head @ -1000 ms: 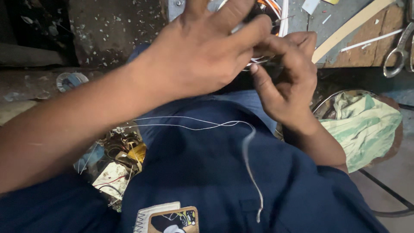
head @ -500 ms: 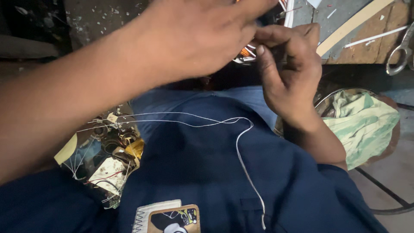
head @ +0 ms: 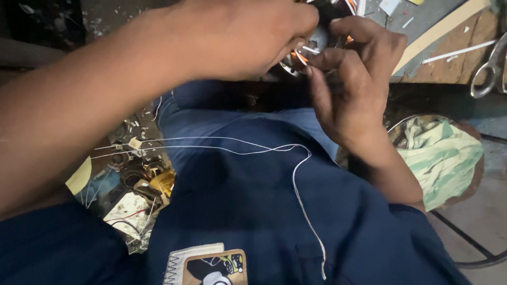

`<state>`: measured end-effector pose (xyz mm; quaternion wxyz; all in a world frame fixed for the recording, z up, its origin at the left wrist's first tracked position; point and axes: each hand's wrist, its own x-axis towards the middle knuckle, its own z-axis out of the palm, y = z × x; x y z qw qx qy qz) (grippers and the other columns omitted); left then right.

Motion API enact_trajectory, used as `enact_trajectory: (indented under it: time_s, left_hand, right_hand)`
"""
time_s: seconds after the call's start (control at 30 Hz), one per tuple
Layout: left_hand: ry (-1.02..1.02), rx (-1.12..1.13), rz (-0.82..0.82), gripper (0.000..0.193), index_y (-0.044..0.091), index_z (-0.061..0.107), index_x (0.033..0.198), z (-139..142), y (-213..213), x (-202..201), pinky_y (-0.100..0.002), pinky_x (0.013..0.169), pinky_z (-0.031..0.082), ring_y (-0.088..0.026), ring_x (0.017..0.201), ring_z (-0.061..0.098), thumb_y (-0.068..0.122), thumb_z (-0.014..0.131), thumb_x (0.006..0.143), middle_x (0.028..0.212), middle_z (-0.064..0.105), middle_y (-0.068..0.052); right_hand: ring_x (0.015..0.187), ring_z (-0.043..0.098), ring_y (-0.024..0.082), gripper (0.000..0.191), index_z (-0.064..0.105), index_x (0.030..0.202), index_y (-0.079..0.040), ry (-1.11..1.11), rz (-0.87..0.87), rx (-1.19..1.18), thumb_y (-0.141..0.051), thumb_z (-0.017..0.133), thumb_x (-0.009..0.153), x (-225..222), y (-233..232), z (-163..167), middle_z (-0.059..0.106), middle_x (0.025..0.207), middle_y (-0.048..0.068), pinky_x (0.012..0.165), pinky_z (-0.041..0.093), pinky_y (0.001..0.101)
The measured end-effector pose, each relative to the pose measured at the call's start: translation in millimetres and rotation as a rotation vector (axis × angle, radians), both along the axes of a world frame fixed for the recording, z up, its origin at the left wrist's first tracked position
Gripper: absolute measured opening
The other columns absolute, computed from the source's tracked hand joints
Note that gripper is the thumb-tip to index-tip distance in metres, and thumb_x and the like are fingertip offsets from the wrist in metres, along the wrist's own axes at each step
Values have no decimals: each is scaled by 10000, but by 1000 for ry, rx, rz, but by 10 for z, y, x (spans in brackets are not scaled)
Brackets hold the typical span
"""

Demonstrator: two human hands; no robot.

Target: The person sits on the floor and winds white thread around a motor stator to secure copper windings. They repeatedly wrap the thread around the stator and tie knots to hold the coils in place.

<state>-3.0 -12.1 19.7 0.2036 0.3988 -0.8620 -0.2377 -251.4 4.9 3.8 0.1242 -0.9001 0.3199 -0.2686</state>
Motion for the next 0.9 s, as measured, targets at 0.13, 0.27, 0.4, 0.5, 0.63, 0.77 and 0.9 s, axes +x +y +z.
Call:
enact_trajectory:
  time_s: [0.13, 0.27, 0.4, 0.5, 0.63, 0.77, 0.9]
  left_hand:
    - [-55, -138, 9, 183, 31, 708, 988, -13, -6, 26, -441, 594, 527, -310, 681, 688, 212, 680, 987, 823, 701, -157]
    - [-148, -51, 52, 167, 51, 708, 1010, 12, 3, -5, -447, 596, 528, -293, 676, 689, 211, 671, 975, 802, 696, -147]
    - [-58, -132, 43, 170, 50, 716, 1039, 62, 37, 1, -441, 574, 520, -288, 658, 687, 214, 694, 999, 814, 704, -141]
    - [154, -186, -62, 187, 40, 742, 1049, 55, 95, 57, -404, 677, 538, -279, 809, 709, 211, 733, 973, 926, 720, -118]
    - [235, -439, -122, 221, 65, 788, 987, -21, 164, 107, -377, 795, 543, -279, 1013, 680, 285, 779, 987, 1185, 657, -125]
    - [119, -498, -65, 250, 68, 770, 946, -78, 199, 112, -364, 813, 542, -232, 1036, 673, 309, 782, 1013, 1198, 643, -64]
    - [6, -597, -3, 157, 55, 715, 1003, -75, 229, 104, -322, 838, 537, -188, 1077, 669, 211, 710, 992, 1199, 626, -37]
  right_hand:
    - [1208, 425, 319, 179, 634, 1097, -24, 33, 47, 34, 25, 773, 997, 7, -5, 46, 523, 1395, 130, 1056, 377, 415]
    - [1160, 446, 323, 197, 637, 1107, -38, 42, 86, -1, -12, 800, 1000, 21, -23, 76, 571, 1323, 131, 1034, 367, 426]
    - [1170, 447, 301, 148, 618, 1067, -46, 4, 75, 89, -13, 760, 1039, 23, -18, 48, 585, 1334, 110, 1062, 381, 390]
    - [1173, 457, 291, 145, 613, 1055, -46, -10, 54, 136, -19, 755, 1060, 15, -12, 26, 601, 1321, 104, 1066, 375, 389]
    - [1166, 446, 307, 149, 602, 1063, -50, -49, 69, 169, -41, 750, 1055, 12, -19, 35, 591, 1321, 131, 1060, 356, 409]
    - [1167, 442, 318, 142, 608, 1055, -47, -40, 66, 180, -56, 749, 1048, 22, -19, 58, 590, 1311, 138, 1058, 347, 425]
    - [1190, 449, 297, 150, 607, 1096, -39, -53, 50, 199, -59, 755, 1093, 17, -24, 64, 592, 1296, 118, 1083, 353, 411]
